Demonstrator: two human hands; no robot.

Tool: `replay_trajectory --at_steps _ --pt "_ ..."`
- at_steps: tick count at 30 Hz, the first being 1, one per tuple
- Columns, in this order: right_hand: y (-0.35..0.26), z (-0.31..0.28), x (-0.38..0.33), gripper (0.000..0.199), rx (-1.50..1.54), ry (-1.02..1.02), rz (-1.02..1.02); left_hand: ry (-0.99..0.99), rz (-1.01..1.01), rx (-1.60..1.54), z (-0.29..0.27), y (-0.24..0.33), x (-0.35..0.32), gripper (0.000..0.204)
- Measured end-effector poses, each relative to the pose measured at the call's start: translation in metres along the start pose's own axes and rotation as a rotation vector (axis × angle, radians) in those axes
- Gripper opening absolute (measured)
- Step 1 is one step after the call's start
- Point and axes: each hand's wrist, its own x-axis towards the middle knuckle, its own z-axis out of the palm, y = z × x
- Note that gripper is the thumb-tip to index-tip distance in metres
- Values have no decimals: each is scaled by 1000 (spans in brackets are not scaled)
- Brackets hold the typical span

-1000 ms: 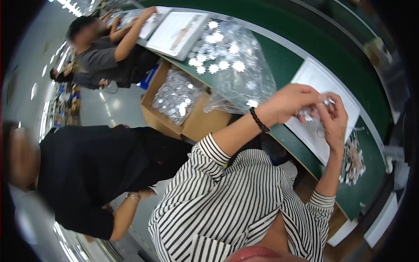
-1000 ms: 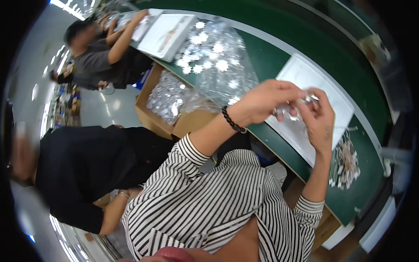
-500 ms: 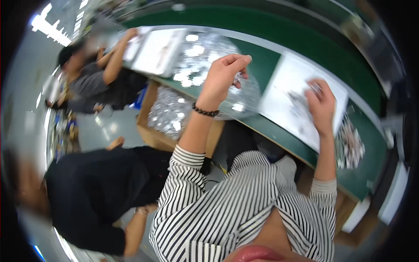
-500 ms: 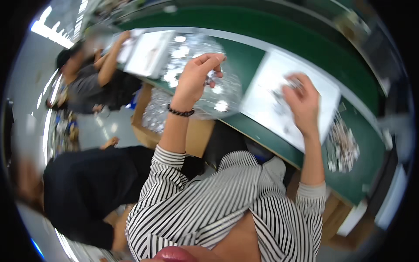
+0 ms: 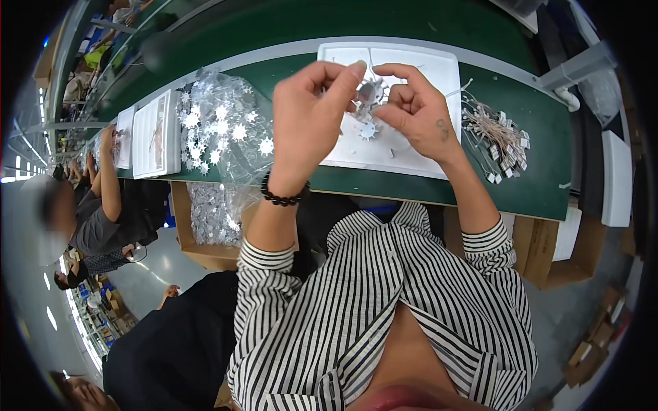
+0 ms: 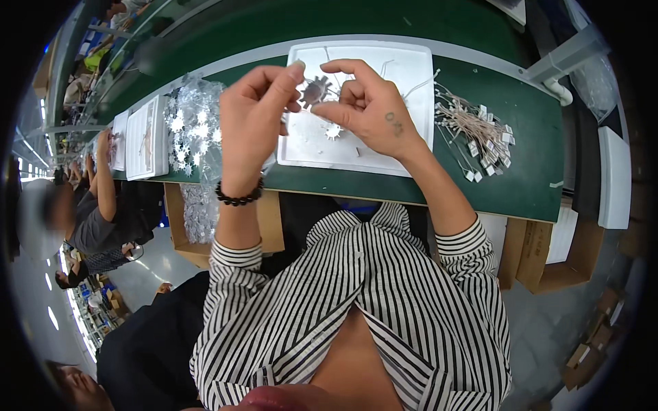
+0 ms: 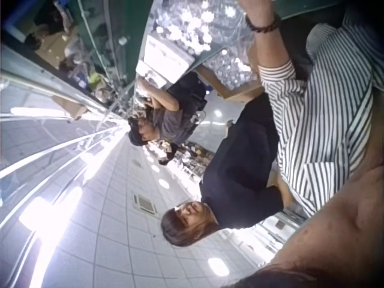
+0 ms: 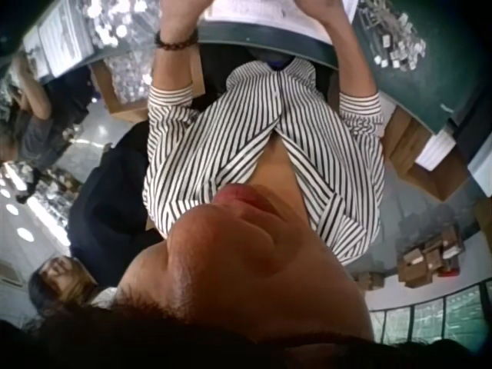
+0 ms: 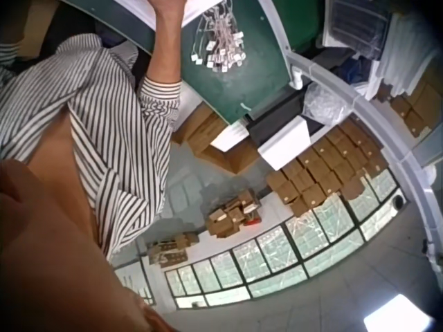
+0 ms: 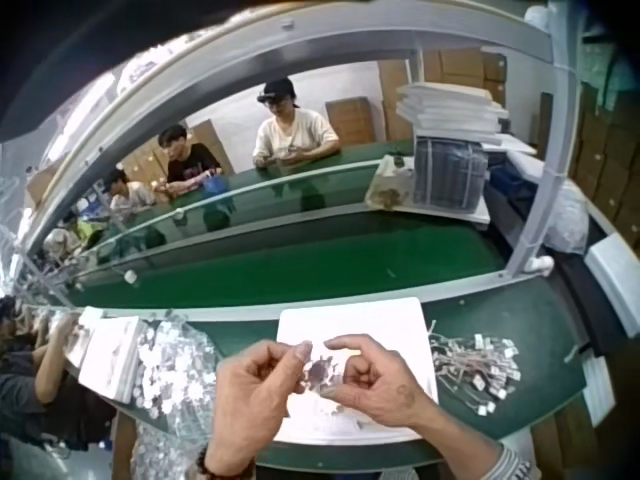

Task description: Sorting and placing small star-shaped electronic components into white plastic trays on a production line.

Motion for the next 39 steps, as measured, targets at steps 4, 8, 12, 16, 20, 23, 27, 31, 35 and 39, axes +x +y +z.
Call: replay_trajectory --at_steps 4,8,12,16,20,23,27,31,35,39 --pt "2 -8 2 47 198 -20 120 9 250 297 -2 13 12 33" --pt "4 -13 5 44 333 59 410 153 304 334 -5 17 23 33" --pt "5 -8 1 45 18 158 313 195 409 525 -16 14 28 32" --pt "-10 4 13 47 -96 115 135 136 493 653 -17 4 25 27" --pt "-4 19 32 30 -169 -23 68 182 484 638 -17 -5 21 24" --pt "13 20 33 32 -382 -125 116 239 492 546 -26 -10 23 26" --pt "10 27 39 36 -504 -75 165 282 365 516 -41 -25 25 30" --pt "-1 25 40 42 -579 140 213 223 -77 -134 -47 -29 11 32" --pt "-13 28 46 44 299 197 313 -124 -200 -215 -35 -44 -19 33" --pt "-39 44 50 43 412 199 274 -221 45 108 -13 -53 -25 26"
